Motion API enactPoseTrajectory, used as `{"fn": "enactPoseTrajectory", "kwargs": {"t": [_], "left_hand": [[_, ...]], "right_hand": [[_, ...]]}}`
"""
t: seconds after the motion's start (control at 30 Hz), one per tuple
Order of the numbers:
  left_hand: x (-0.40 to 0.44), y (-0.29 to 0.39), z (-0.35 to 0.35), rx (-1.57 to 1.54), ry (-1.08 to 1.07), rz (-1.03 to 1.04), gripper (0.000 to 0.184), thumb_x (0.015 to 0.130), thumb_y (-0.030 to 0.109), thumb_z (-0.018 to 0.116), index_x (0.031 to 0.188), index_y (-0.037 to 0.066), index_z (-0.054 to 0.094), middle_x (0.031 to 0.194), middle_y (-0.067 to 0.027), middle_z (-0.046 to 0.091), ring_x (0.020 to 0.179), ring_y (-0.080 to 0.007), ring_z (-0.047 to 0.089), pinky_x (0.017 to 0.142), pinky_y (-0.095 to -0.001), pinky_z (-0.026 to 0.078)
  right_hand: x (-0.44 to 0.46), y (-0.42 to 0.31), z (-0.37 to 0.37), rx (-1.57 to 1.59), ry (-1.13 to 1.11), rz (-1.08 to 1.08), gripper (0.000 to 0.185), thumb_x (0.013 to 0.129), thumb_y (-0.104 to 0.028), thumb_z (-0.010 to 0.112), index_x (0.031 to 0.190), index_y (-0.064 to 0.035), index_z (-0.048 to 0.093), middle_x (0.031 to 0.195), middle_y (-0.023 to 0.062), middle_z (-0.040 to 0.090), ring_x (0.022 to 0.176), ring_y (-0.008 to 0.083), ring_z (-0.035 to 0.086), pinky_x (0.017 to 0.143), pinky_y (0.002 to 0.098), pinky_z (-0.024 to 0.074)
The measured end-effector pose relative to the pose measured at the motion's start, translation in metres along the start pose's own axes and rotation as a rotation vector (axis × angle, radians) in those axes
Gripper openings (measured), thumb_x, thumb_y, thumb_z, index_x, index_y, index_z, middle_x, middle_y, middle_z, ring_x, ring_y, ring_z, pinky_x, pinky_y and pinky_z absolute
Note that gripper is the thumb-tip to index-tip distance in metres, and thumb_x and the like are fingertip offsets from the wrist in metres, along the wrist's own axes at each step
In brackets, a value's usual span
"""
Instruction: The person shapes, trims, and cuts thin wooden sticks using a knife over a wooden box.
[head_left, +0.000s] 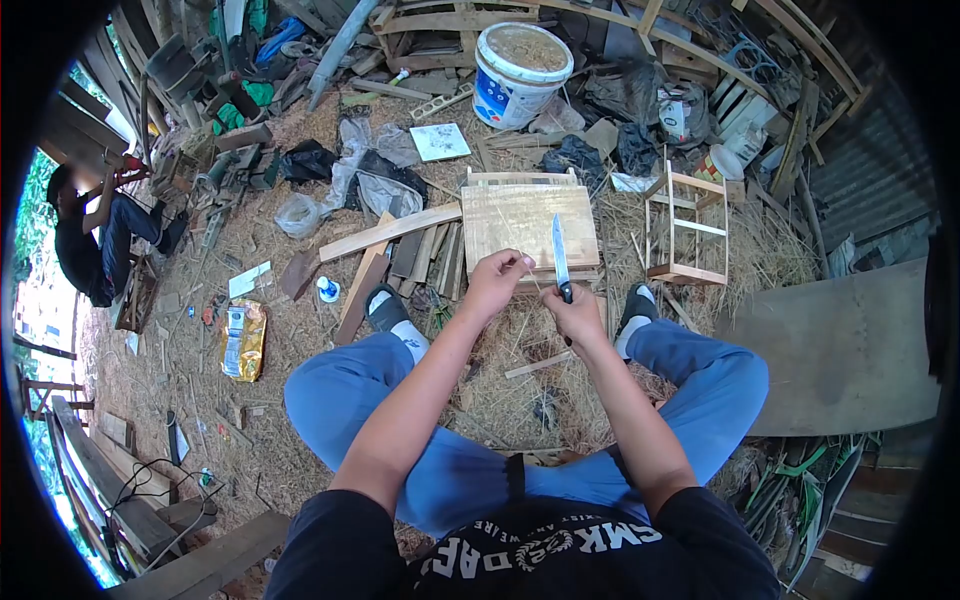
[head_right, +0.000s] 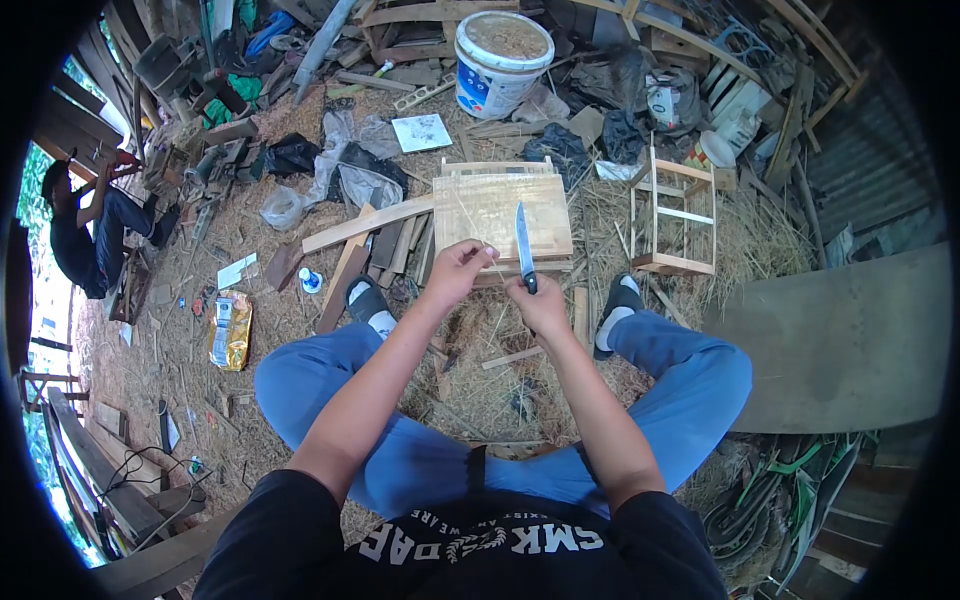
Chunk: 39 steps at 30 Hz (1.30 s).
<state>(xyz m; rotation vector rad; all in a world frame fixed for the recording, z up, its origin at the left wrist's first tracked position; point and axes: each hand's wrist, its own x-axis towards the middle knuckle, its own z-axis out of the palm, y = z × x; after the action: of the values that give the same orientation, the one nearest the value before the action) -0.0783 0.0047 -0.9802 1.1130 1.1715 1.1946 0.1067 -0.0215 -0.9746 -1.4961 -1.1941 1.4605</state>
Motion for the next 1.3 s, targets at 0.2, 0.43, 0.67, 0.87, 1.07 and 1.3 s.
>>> {"fn": "enactPoseTrajectory", "kwargs": {"t": [0.2,0.43,0.67,0.87,1.07,1.3], "left_hand": [[-0.005,0.007,-0.007,0.15,-0.048,-0.063,0.02,0.104,0.02,0.062,0.106,0.001,0.069,0.085,-0.0005,0.069,0.077,-0.0075,0.062,0.071,-0.0246,0.051],[-0.01,-0.011,0.006,0.393,-0.301,-0.014,0.023,0.101,0.026,0.064,0.105,0.005,0.073,0.074,-0.007,0.071,0.067,-0.0144,0.067,0.065,-0.0304,0.052],[-0.01,-0.003,-0.004,0.447,-0.362,-0.11,0.023,0.098,0.026,0.064,0.104,0.006,0.072,0.082,-0.0108,0.073,0.067,-0.0226,0.067,0.069,-0.0364,0.053],[0.002,-0.008,-0.063,0.657,-0.159,-0.003,0.024,0.095,0.028,0.067,0.101,0.005,0.07,0.081,-0.0129,0.07,0.073,-0.0247,0.066,0.071,-0.0372,0.053],[0.005,-0.015,-0.105,0.691,-0.011,-0.051,0.021,0.094,0.026,0.067,0.097,0.005,0.071,0.083,-0.0138,0.071,0.076,-0.0268,0.068,0.072,-0.0384,0.053],[0.001,-0.037,-0.119,0.849,0.192,0.152,0.015,0.093,0.018,0.067,0.096,0.003,0.071,0.086,-0.0152,0.072,0.081,-0.0305,0.071,0.074,-0.0393,0.054]], "right_hand": [[0.007,-0.021,-0.021,0.079,0.186,-0.021,0.019,0.092,-0.02,0.077,0.094,-0.0026,0.071,0.071,-0.0053,0.058,0.061,0.0046,0.05,0.054,0.0246,0.0388],[0.02,-0.04,-0.037,0.202,0.257,-0.064,0.023,0.095,-0.024,0.075,0.102,-0.0029,0.071,0.064,-0.0082,0.05,0.048,0.0029,0.04,0.043,0.026,0.0282],[0.035,-0.036,-0.038,0.238,0.236,-0.019,0.019,0.096,-0.02,0.073,0.091,-0.0079,0.06,0.059,-0.006,0.047,0.041,0.0059,0.038,0.04,0.0271,0.0289],[0.067,-0.023,-0.057,0.372,0.291,0.045,0.024,0.096,-0.02,0.073,0.09,-0.0122,0.051,0.056,-0.0049,0.043,0.039,0.0073,0.036,0.038,0.0283,0.0297],[0.089,0.016,-0.06,0.279,0.307,0.105,0.023,0.097,-0.023,0.072,0.086,-0.0131,0.054,0.057,-0.0052,0.043,0.04,0.0075,0.036,0.038,0.0282,0.0304],[0.082,0.06,-0.035,-0.048,0.419,-0.028,0.035,0.105,-0.034,0.056,0.096,-0.0012,0.061,0.074,0.0048,0.06,0.065,0.0144,0.053,0.061,0.0329,0.0438]]}}
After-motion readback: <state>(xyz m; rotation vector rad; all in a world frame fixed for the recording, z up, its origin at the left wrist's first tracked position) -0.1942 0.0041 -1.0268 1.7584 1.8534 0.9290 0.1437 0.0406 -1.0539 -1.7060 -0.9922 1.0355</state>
